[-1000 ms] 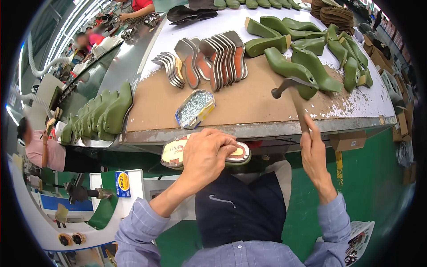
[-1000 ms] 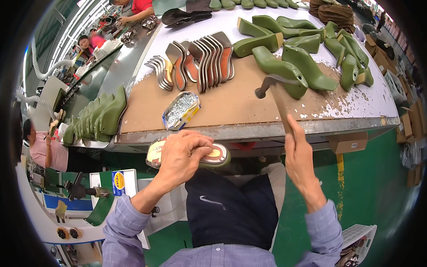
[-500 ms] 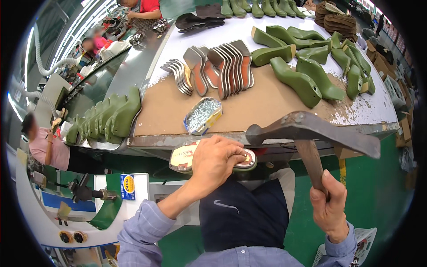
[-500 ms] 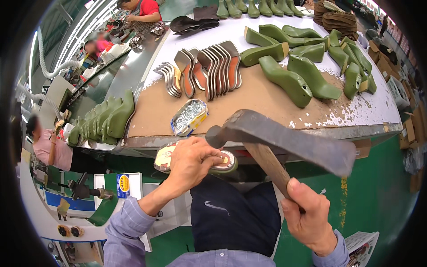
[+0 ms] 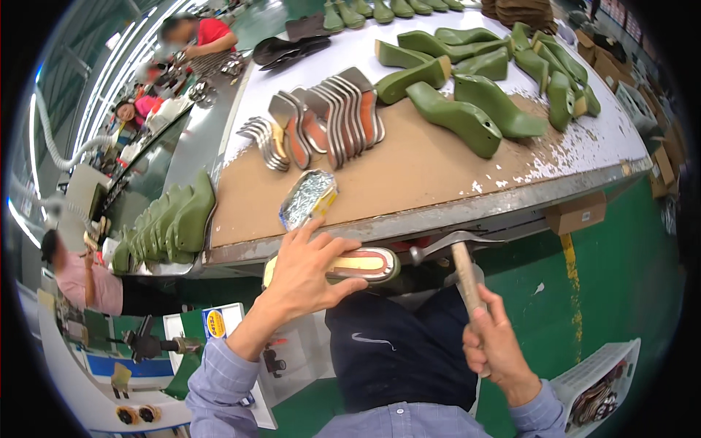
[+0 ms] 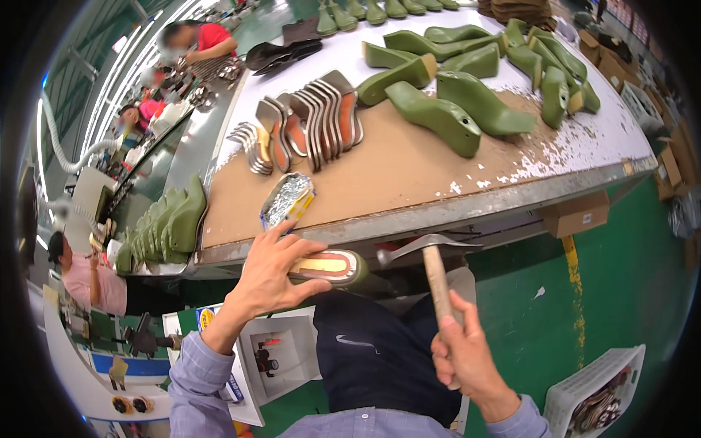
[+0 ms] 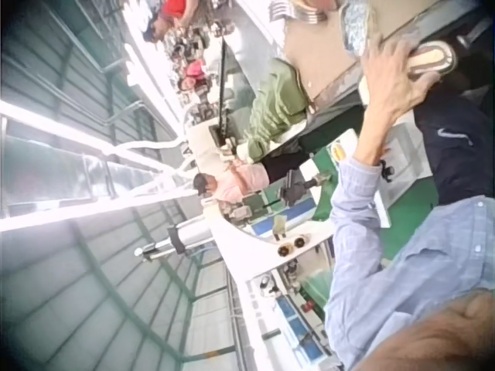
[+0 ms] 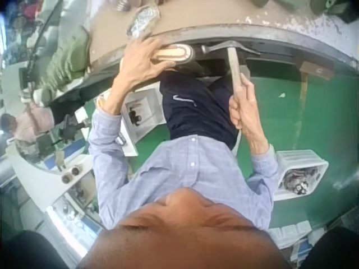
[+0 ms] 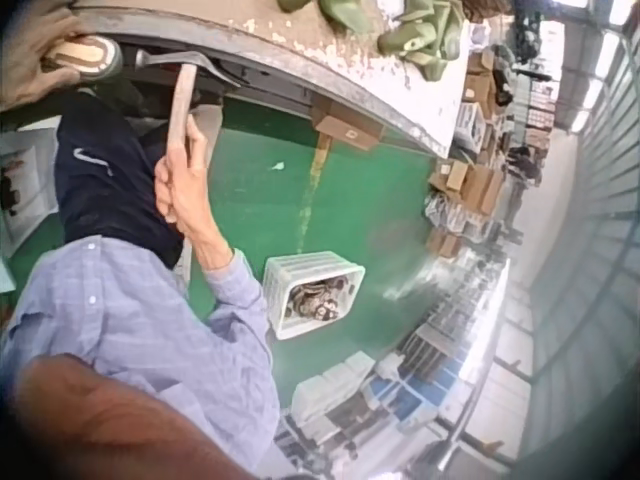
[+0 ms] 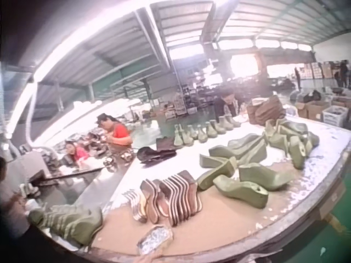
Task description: The person assembles green rubber shoes by inserting insoles into the uppers and securing them with a hammer and nails. They repeatedly pick up shoe parts, align the insole, and hammer nails to attach the components, then place the finished shoes on the table.
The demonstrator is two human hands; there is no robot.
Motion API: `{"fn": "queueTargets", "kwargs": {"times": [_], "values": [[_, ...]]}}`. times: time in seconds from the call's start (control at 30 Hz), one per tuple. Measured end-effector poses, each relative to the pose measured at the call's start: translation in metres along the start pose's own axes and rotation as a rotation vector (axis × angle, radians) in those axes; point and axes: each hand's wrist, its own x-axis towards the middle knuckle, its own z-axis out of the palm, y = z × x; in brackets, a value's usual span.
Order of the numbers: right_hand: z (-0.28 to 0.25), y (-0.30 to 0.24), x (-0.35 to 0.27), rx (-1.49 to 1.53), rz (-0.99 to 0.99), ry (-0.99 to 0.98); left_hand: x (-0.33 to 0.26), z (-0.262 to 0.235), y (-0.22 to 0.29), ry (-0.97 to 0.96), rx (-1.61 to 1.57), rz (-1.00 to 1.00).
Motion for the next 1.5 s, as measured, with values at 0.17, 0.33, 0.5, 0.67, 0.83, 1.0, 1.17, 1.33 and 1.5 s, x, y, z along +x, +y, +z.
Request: {"fn": "queueTargets", "kwargs": {"times": [0.17,0.33,0.5,0.67,0.83,1.0,1.17,1.33,1.5], "values": [[-0.006,0.021,0.003,-0.303,-0.362,0.027,0.003,-0.004,0.007,-0.045,-0.09,-0.055],[-0.013,-0.011,-0.001,-0.832,-0.958,0.13,0.002,-0.002,0.011,-0.027,-0.053,-0.037],[0.002,-0.057,-0.01,-1.084,-1.26,0.09,-0.004,0.002,0.015,0.009,-0.026,-0.075],[0.002,-0.067,-0.027,-0.817,-1.418,0.1,-0.008,0.007,0.015,0.053,-0.009,-0.091],[0.027,-0.052,-0.008,-1.035,-0.868,-0.005,-0.006,0.008,0.015,0.046,0.001,-0.112],[0.024,-0.084,-0.021,-0.919,-1.36,0.159,-0.012,0.011,0.011,0.04,0.001,-0.151],[0.028,-0.053,-0.022,-0.596,-1.287,-0.006,-0.006,0.011,0.013,0.066,-0.015,-0.117],[0.034,-0.03,0.017,-1.035,-1.202,0.095,-0.009,0.011,0.014,0.074,-0.02,-0.153],[0.012,-0.031,-0.006,-0.997,-1.312,0.086,-0.01,0.011,0.017,0.049,-0.036,-0.157]]}}
